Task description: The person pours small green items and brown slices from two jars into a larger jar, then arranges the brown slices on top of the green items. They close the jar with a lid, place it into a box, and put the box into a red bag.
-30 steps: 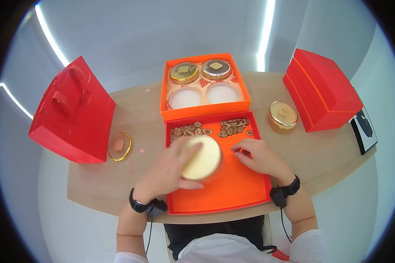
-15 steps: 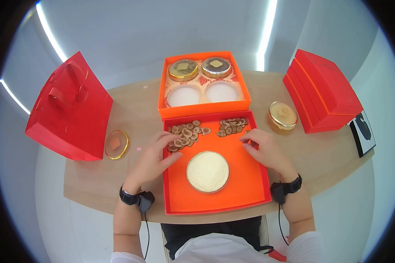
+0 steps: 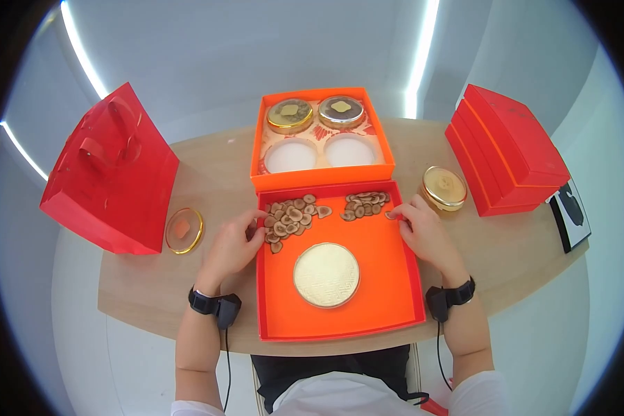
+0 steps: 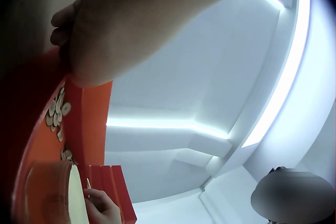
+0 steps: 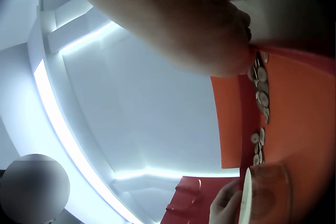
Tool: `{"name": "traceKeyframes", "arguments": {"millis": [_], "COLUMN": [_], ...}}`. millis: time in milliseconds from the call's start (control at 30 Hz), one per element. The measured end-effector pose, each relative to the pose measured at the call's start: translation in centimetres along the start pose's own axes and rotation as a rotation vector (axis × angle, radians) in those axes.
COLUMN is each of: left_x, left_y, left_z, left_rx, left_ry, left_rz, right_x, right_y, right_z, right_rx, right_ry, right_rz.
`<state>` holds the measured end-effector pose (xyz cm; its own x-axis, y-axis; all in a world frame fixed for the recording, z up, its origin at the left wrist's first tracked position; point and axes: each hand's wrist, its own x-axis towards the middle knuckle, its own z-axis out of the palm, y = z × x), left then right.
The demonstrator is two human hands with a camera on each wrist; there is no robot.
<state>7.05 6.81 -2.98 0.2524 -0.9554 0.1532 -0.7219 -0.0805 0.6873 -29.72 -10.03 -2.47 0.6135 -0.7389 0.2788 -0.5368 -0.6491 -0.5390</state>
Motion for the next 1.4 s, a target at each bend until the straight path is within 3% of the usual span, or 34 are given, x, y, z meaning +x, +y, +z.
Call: {"name": "traceKeyframes", "arguments": {"millis": [400, 500, 600, 700, 800, 900, 1000, 1100, 1200, 1300, 1400], "left_x": [-1.5, -2.4, -2.9, -2.9, -4.3, -4.3, -4.1, -3.6, -3.7, -2.9, -2.6], "left_y": [3.1, 3.7, 4.0, 7.2, 8.3, 9.5, 7.5, 7.6, 7.3, 6.9, 5.3], "left_z": [-2.7, -2.8, -2.4, -3.5, -3.2, -1.4, 0.7, 1.0, 0.8, 1.1, 2.2], "left_rx": [0.146, 0.194, 0.262, 0.081, 0.032, 0.265, 0.109, 0.051, 0.091, -0.089, -0.095], "left_ry": [-0.289, -0.314, -0.226, -0.388, -0.591, -0.712, -0.716, -0.768, -0.637, -0.441, -0.272], "left_rz": [-0.078, -0.028, 0.067, -0.117, 0.211, 0.276, 0.274, 0.221, 0.292, 0.194, 0.216], "right_x": [-1.1, -1.5, -1.5, -1.2, -0.9, -0.2, 0.0, 0.1, 0.1, -0.1, -0.3], "right_y": [-0.3, -0.9, -2.1, -3.8, -5.1, -5.7, -4.3, -4.7, -3.5, -2.6, -2.7], "right_z": [-2.8, -3.5, -4.3, -4.8, -4.0, -2.3, 0.0, 0.2, 1.1, 1.7, 1.6], "right_rx": [0.008, 0.008, -0.037, -0.011, 0.074, 0.109, 0.094, -0.021, 0.033, 0.0, 0.006], "right_ry": [-0.326, -0.395, -0.472, -0.457, -0.325, -0.335, -0.306, -0.36, -0.362, -0.378, -0.353], "right_rz": [-0.058, -0.035, 0.005, 0.072, -0.022, -0.067, -0.152, -0.121, -0.141, -0.166, -0.175]}}
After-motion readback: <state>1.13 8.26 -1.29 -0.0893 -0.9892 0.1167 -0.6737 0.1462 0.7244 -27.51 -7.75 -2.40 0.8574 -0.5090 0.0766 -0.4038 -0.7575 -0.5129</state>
